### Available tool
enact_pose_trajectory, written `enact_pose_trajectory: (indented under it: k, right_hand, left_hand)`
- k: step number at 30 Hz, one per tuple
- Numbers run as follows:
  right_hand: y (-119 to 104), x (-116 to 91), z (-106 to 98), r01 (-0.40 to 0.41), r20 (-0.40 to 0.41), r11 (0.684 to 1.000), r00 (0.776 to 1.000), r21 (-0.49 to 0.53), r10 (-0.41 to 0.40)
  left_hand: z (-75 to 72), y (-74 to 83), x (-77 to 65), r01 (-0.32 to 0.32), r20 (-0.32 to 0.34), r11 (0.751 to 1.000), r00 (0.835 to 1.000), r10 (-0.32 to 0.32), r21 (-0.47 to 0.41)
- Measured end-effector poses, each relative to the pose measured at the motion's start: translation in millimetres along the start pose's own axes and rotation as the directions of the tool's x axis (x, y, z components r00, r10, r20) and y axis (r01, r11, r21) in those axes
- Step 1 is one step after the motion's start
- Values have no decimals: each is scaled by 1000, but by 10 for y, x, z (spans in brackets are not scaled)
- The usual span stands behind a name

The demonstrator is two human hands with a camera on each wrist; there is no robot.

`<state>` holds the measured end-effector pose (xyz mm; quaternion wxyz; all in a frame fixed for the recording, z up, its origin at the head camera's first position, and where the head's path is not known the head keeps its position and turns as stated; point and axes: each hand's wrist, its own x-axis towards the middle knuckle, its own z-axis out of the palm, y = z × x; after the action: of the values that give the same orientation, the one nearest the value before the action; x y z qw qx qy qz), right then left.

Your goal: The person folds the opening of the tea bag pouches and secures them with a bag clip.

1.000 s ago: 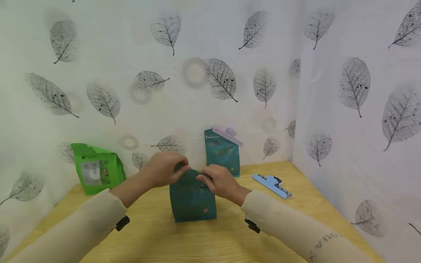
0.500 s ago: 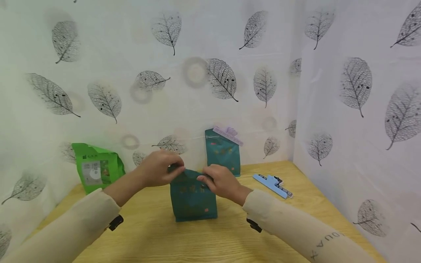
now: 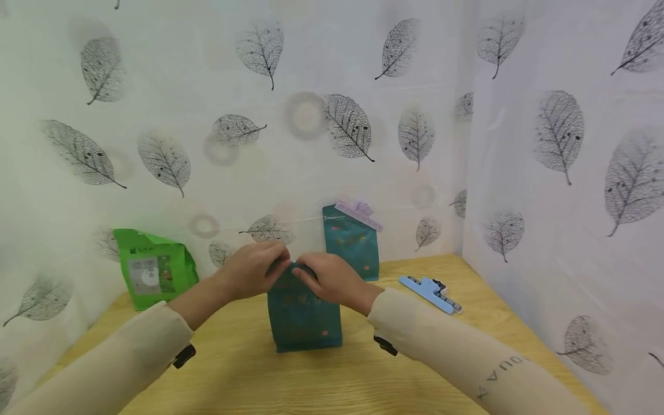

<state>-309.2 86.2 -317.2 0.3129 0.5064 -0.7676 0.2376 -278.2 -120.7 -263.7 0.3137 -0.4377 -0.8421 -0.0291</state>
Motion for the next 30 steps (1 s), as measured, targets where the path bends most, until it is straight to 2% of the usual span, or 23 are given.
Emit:
enact_pose_trajectory:
  k: [9, 16, 18, 24, 27, 30]
  right_hand:
    - [-14, 74, 43, -24, -97, 1000, 995, 7, 25]
    - [-40, 62, 94, 6, -139, 1000, 990, -20, -9]
    - [-42, 58, 106, 7, -151, 1000, 988, -25, -11]
    - [-52, 61, 144, 7, -191, 999, 981, -36, -14]
    - [-47, 53, 158, 15, -197, 999, 980, -49, -25]
    - [-43, 42, 166, 29, -199, 998, 979, -57, -39]
  left_hand:
    - [-19, 41, 49, 23, -3, 999, 1000, -23, 39]
    - [-93, -17, 34, 43, 51, 991, 998, -37, -125]
    - [-96, -14, 30, 51, 48, 991, 998, -46, -122]
    - [-71, 39, 30, 102, -4, 994, 995, -102, -36]
    - [-59, 31, 33, 104, -2, 993, 995, -104, -47]
    - [-62, 0, 38, 77, 11, 993, 997, -76, -84]
